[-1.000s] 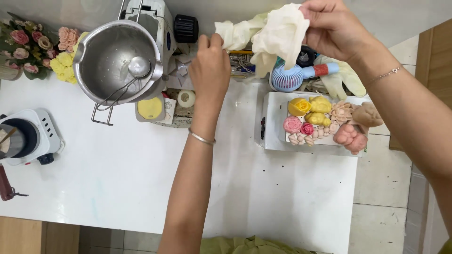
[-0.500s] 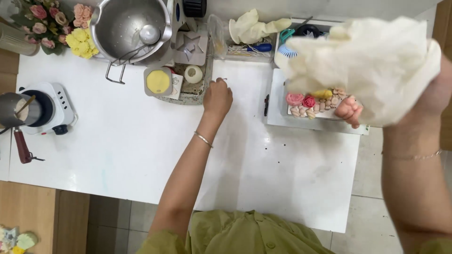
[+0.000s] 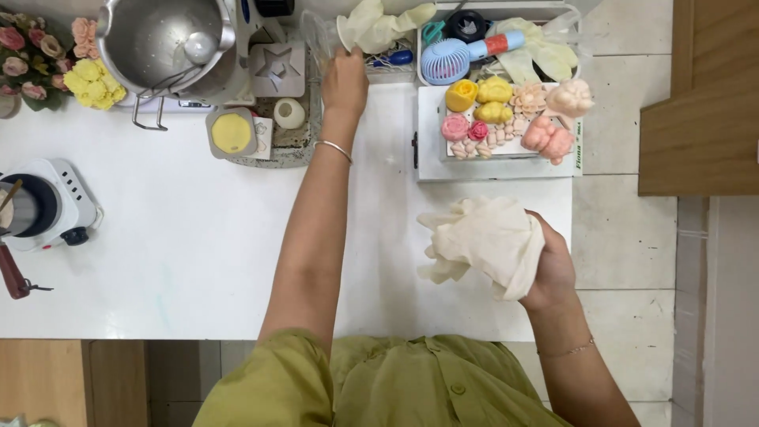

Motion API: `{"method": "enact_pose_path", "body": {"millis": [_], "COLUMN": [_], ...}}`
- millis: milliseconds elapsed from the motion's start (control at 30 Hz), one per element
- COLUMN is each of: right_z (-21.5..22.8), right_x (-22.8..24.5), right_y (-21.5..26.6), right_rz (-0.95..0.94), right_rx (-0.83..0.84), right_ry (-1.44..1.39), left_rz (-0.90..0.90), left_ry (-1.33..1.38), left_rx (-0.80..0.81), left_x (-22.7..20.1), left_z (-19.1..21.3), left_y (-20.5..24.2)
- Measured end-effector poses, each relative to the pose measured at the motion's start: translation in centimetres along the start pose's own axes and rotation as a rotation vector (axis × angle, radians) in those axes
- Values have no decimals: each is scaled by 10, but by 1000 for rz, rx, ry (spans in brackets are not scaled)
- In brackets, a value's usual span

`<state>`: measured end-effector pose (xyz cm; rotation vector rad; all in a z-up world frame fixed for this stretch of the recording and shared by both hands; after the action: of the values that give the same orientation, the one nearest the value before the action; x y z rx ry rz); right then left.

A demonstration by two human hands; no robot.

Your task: Melting and mixing wax in a small pot using an electric heater and a heat gun.

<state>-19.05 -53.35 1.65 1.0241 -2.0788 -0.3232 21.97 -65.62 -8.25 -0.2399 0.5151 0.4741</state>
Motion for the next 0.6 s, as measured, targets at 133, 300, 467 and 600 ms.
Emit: {"method": "enact_pose_path", "body": {"millis": [133,300,467,600], "right_z": [-63,-103,-115,-164], "right_x": [-2,-23,-86,-158], "right_y": [-3,-11,-22,-26], "right_rz": [-72,-231,-211,-160], "right_rx": [396,37,29,72], "right_ry": [-235,107,159,273], "left_rz": [18,-296,77,330], "left_ry": [265,1155,1101,1124], "left_rx": [16,651,637,482], "left_x": [-83,-139,-40,38], "left_z": [97,165,156,204], "left_y": [59,203,289,325]}}
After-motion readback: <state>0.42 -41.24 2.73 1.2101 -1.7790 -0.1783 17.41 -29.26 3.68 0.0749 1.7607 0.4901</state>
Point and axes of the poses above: each hand's wrist, its own y-axis away from the middle knuckle, its own z-axis out of the back of the hand, x = y × z, the point moved 5 cm from there along -y, towards the middle knuckle, and after that the axes turned 15 degrees about y, right-handed, at the moved point
